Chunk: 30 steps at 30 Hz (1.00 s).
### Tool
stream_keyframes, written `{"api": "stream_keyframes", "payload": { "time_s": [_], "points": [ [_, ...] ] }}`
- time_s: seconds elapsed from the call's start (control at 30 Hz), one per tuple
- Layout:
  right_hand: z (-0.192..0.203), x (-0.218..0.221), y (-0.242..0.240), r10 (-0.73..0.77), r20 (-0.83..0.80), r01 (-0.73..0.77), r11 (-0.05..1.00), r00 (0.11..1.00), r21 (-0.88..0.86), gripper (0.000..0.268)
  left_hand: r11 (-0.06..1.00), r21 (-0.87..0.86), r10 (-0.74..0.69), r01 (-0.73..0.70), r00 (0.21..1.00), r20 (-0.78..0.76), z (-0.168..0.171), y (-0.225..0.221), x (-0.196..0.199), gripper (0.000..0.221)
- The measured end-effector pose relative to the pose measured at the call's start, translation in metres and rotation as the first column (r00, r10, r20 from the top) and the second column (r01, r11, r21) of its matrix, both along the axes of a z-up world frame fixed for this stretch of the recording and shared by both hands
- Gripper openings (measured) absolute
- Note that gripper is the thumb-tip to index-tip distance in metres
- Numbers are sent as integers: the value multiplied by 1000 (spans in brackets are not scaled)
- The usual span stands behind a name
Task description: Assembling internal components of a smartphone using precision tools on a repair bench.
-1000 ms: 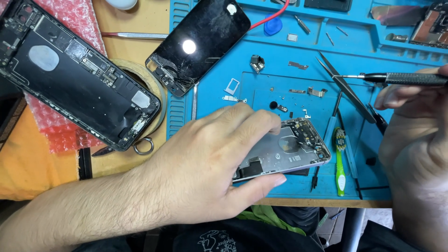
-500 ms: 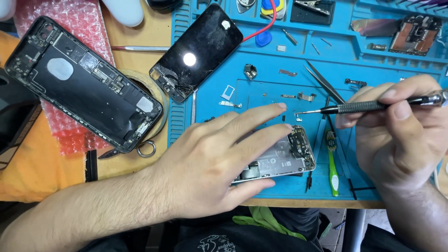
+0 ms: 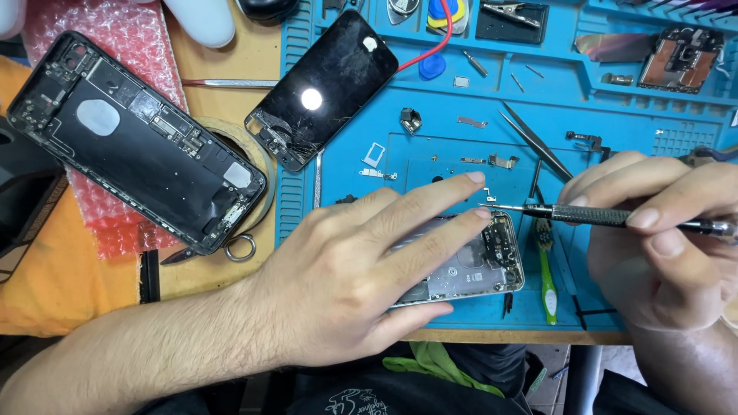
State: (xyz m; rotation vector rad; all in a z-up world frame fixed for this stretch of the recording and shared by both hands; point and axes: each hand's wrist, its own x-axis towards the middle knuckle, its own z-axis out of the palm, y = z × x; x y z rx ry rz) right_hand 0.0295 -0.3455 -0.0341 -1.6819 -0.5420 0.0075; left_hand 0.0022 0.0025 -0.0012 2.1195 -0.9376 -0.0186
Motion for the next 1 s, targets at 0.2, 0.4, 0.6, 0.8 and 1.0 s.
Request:
{"api": "stream_keyframes", "payload": {
  "time_s": [0.2,0.4,0.6,0.8,1.0],
  "points": [
    [-2,-2,0,-2,23,2,1000,1000,-4,13,1000,17,-1,1,1000,5,-1,0,-1,90],
    [-2,-1,-2,6,28,-6,1000,1000,-5,12,1000,-9,1,0,999,44,-2,0,-1,94],
    [-1,-1,-1,-3,21,3,1000,1000,5,12,1000,2,-1,1,998,67,-3,1,-1,93],
    [-1,-4,-2,-10,19,11,1000,1000,-11,12,996,84,3,-13,992,125,-3,1,0,93],
    [-1,-6,-9,7,52,-2,996,999,-92,11,992,125,-1,-20,986,168,-3,0,1,90]
  ]
}}
